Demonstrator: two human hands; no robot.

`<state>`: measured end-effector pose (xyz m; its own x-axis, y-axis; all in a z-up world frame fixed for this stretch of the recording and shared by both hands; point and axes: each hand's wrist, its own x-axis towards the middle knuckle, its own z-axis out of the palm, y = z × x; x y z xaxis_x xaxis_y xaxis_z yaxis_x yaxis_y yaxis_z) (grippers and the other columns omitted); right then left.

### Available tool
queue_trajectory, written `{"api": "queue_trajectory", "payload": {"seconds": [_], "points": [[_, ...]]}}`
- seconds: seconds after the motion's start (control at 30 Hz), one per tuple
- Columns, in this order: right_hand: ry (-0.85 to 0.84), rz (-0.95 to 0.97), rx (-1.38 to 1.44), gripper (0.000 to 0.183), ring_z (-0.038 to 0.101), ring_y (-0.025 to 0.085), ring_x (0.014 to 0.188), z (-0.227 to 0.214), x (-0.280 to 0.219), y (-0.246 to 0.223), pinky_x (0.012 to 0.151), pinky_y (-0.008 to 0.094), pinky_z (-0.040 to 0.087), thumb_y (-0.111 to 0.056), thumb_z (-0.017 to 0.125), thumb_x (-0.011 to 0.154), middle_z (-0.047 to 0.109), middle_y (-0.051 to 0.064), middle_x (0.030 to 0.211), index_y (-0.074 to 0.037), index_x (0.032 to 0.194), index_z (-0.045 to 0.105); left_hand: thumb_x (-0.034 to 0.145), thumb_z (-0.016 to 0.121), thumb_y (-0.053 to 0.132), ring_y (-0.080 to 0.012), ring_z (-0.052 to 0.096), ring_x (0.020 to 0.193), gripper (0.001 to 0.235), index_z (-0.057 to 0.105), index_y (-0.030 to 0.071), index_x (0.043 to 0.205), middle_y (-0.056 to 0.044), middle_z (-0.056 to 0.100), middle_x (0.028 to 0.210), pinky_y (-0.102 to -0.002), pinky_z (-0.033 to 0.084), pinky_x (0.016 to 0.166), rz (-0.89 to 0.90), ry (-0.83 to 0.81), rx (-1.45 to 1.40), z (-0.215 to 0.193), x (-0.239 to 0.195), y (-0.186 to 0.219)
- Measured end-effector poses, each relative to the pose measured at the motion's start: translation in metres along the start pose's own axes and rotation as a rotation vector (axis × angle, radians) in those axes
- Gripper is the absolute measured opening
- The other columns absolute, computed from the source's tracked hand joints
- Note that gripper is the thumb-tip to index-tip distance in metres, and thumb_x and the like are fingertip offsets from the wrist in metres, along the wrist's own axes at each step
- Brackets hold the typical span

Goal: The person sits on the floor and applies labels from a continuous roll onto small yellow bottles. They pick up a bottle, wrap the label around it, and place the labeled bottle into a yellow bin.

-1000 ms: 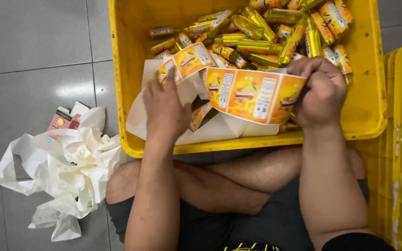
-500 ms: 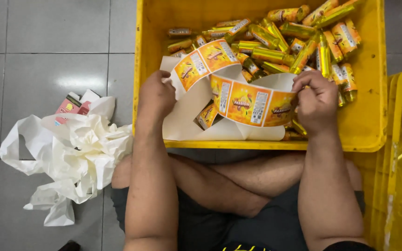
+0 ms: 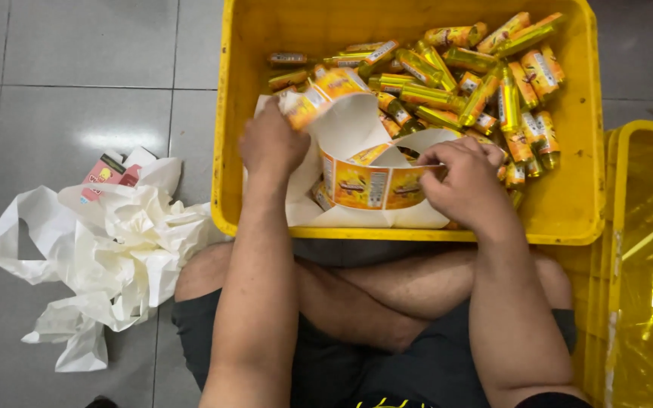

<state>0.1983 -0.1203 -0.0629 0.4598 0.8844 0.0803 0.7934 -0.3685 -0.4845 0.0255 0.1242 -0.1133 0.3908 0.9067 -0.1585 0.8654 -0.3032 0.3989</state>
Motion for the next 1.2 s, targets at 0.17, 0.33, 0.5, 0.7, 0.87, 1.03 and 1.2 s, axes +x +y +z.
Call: {"api": "queue_trajectory", "payload": {"seconds": [0.17,0.33,0.5,0.7,0.87,1.03,1.2], "points": [[0.092,-0.151,-0.006,0.013,0.059,0.021,0.102,0.001,-0.001,-0.022,0.104,0.041,0.026,-0.017,0.069,0.078,0.073,0.000,0.096,-0.014,0.090,0.074,0.079,0.083,0.026,-0.0373,0.063,0.102,0.063,0.058,0.006,0.133,-0.015,0.069,0.115,-0.049,0.047,0.092,0.259,0.665,-0.149,-0.042,-0.022,0.015],[0.259,-0.212,-0.098,0.009,0.059,0.021,0.104,0.004,0.004,-0.025,0.106,0.045,0.028,-0.013,0.075,0.082,0.074,-0.003,0.095,-0.016,0.091,0.075,0.092,0.079,0.000,-0.0309,0.066,0.121,0.062,0.046,0.011,0.143,-0.012,0.062,0.131,-0.039,0.054,0.111,0.455,0.946,-0.489,-0.099,-0.065,0.026],[0.339,-0.177,0.219,0.021,0.067,0.019,0.109,0.025,0.014,0.053,0.098,0.037,0.036,-0.005,0.062,0.080,0.068,-0.012,0.085,-0.025,0.074,0.060,0.081,0.069,0.007,-0.0501,0.069,0.097,0.041,0.063,0.011,0.121,-0.020,0.069,0.101,-0.056,0.056,0.088,0.233,0.689,-0.508,-0.088,-0.042,-0.012],[0.332,-0.132,1.313,0.014,0.064,0.026,0.102,0.022,0.022,0.088,0.101,0.041,0.045,-0.005,0.051,0.094,0.059,0.007,0.089,-0.014,0.084,0.049,0.088,0.056,0.025,-0.0453,0.067,0.107,0.035,0.080,0.024,0.113,-0.016,0.075,0.101,-0.054,0.051,0.093,0.026,-0.237,-0.213,-0.087,-0.028,-0.039],[0.262,-0.047,1.509,0.006,0.060,0.025,0.099,0.018,0.025,0.122,0.099,0.039,0.046,-0.017,0.045,0.088,0.047,0.003,0.082,-0.017,0.082,0.044,0.084,0.057,0.000,-0.0384,0.070,0.109,0.055,0.062,0.013,0.137,-0.020,0.071,0.112,-0.051,0.054,0.093,0.078,-0.496,-0.701,-0.106,-0.038,-0.037],[0.191,0.033,1.728,0.009,0.056,0.023,0.096,0.018,0.026,0.126,0.097,0.037,0.047,-0.028,0.039,0.082,0.036,-0.001,0.076,-0.019,0.081,0.038,0.083,0.077,0.015,-0.0438,0.042,0.144,0.085,0.037,0.017,0.158,-0.026,0.048,0.153,-0.055,0.031,0.120,0.024,0.086,-0.451,-0.101,-0.046,-0.005],[0.123,0.007,1.682,0.014,0.045,0.016,0.089,-0.018,0.019,0.052,0.110,0.033,0.040,-0.020,0.038,0.082,0.048,0.001,0.082,-0.017,0.079,0.051,0.058,0.098,0.036,-0.0389,0.058,0.129,0.113,0.037,-0.003,0.145,-0.023,0.052,0.143,-0.045,0.047,0.112,0.820,-0.127,-0.523,-0.065,-0.127,0.086]]}}
